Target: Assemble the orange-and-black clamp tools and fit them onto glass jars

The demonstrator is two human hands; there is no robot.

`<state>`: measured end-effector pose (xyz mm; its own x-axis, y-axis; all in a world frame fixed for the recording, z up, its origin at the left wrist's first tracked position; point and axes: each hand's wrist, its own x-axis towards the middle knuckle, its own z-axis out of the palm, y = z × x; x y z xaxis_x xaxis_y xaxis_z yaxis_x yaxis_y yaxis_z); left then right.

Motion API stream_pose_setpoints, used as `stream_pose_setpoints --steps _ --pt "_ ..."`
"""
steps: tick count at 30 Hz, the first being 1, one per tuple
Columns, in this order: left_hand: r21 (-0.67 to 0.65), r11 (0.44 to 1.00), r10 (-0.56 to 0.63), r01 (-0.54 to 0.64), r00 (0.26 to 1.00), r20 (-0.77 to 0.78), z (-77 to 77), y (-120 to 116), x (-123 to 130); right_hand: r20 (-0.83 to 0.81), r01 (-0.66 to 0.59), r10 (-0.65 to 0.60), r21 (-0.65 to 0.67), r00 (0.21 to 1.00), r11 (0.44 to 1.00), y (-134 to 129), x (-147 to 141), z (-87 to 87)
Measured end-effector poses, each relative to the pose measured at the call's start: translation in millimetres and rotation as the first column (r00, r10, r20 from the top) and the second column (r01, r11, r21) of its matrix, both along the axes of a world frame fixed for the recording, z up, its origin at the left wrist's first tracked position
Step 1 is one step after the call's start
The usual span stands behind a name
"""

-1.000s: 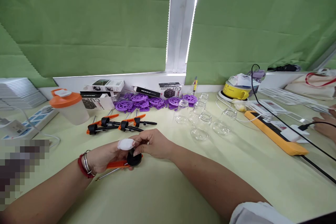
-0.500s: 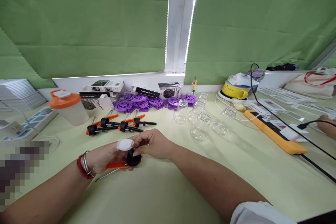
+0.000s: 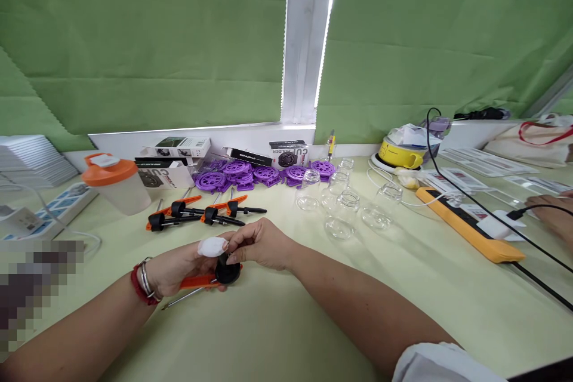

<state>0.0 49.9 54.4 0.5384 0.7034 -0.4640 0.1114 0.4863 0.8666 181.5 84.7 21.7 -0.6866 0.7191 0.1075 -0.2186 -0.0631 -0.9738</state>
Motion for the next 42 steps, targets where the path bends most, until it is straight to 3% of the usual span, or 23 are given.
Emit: stream_pose_setpoints --steps 12,42 --pt "0.024 0.996 -0.083 0.082 0.995 0.063 5.5 -0.3 2.2 0.012 -0.025 0.026 -0.069 1.000 0.997 2.2 0.7 -2.2" --pt "0.013 0.999 -0.048 0.047 0.998 0.038 0.5 0.8 -0.3 0.013 -0.012 0.013 -0.022 1.000 1.000 0.4 1.7 -3.9"
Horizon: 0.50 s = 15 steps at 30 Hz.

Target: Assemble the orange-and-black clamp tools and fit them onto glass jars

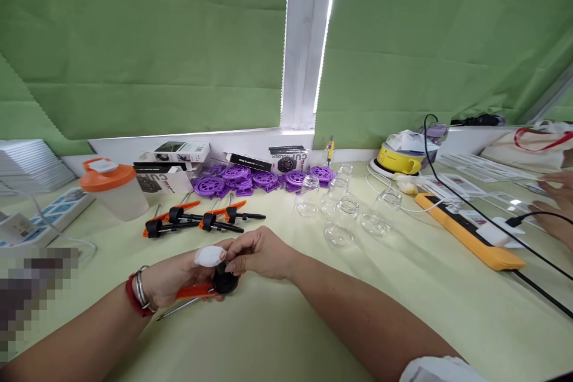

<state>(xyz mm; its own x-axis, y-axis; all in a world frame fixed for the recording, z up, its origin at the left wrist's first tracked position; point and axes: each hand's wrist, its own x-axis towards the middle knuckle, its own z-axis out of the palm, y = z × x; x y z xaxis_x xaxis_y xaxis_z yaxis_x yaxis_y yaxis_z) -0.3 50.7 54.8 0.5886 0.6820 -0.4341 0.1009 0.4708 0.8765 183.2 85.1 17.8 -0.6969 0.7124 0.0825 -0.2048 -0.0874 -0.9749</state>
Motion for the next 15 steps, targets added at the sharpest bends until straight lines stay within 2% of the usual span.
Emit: stream_pose_setpoints --steps 7,15 --pt "-0.004 1.000 0.004 -0.004 0.999 0.035 2.1 -0.5 1.1 0.037 0.016 -0.014 -0.034 0.999 0.999 -1.3 0.4 -4.0" --pt "-0.003 1.000 0.010 -0.010 0.999 0.048 0.3 -0.1 -0.8 0.022 0.007 -0.007 0.024 1.000 1.000 -4.6 -0.9 -2.7"
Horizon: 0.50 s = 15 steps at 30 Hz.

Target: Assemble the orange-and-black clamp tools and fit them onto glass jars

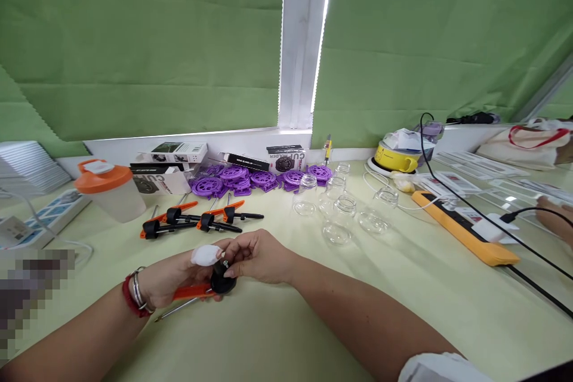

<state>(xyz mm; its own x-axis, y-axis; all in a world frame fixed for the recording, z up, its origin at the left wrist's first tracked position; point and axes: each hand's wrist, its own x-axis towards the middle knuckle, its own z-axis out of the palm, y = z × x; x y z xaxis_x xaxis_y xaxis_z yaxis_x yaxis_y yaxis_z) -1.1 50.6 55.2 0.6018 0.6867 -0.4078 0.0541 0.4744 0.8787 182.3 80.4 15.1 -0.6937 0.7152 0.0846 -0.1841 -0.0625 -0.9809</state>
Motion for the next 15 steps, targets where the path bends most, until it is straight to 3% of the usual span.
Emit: stream_pose_setpoints --steps 15 --pt "0.007 1.000 -0.019 0.019 1.000 -0.016 8.0 -1.3 4.3 -0.029 0.003 -0.004 -0.007 1.000 1.000 -1.3 -1.1 -2.6"
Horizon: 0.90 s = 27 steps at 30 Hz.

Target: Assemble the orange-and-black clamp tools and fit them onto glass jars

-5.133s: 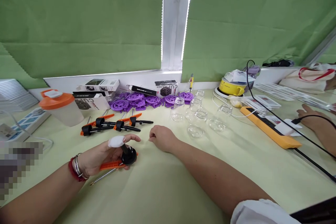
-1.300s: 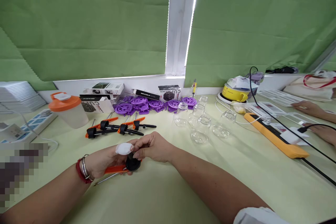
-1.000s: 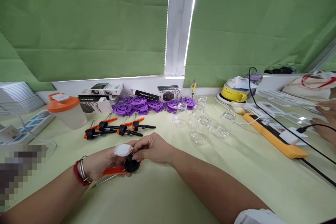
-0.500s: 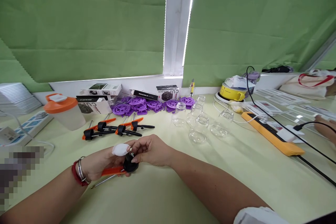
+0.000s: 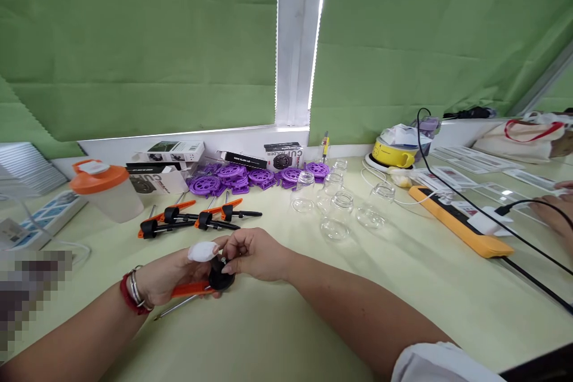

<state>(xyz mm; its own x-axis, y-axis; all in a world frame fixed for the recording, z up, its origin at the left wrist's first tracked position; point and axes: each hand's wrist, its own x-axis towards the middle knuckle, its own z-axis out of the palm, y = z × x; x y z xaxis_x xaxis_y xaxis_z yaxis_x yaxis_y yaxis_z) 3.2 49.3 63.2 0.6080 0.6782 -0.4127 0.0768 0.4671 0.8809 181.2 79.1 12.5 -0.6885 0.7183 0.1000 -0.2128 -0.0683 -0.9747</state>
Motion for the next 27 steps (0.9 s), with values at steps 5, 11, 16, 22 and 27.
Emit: stream_pose_setpoints --steps 5,11,16,22,27 --pt "0.021 0.999 -0.028 0.028 1.000 -0.013 2.4 0 1 -0.002 -0.012 0.012 -0.008 1.000 1.000 0 0 0.2" --pt "0.022 0.999 -0.047 0.048 0.999 -0.012 -1.2 2 0 0.027 0.000 0.000 -0.002 1.000 1.000 0 0 -0.4" --pt "0.016 0.999 -0.045 0.045 0.999 0.021 -5.0 3 -2 0.030 -0.005 0.005 0.003 1.000 1.000 1 0 -1.8" --pt "0.005 1.000 -0.026 0.026 1.000 0.012 -8.9 4 -5 0.051 0.008 -0.009 0.016 0.999 1.000 1 0 -3.5" --pt "-0.013 1.000 -0.001 0.001 1.000 0.001 -7.4 3 -5 0.044 -0.001 0.000 0.020 0.999 1.000 2 0 -4.2"
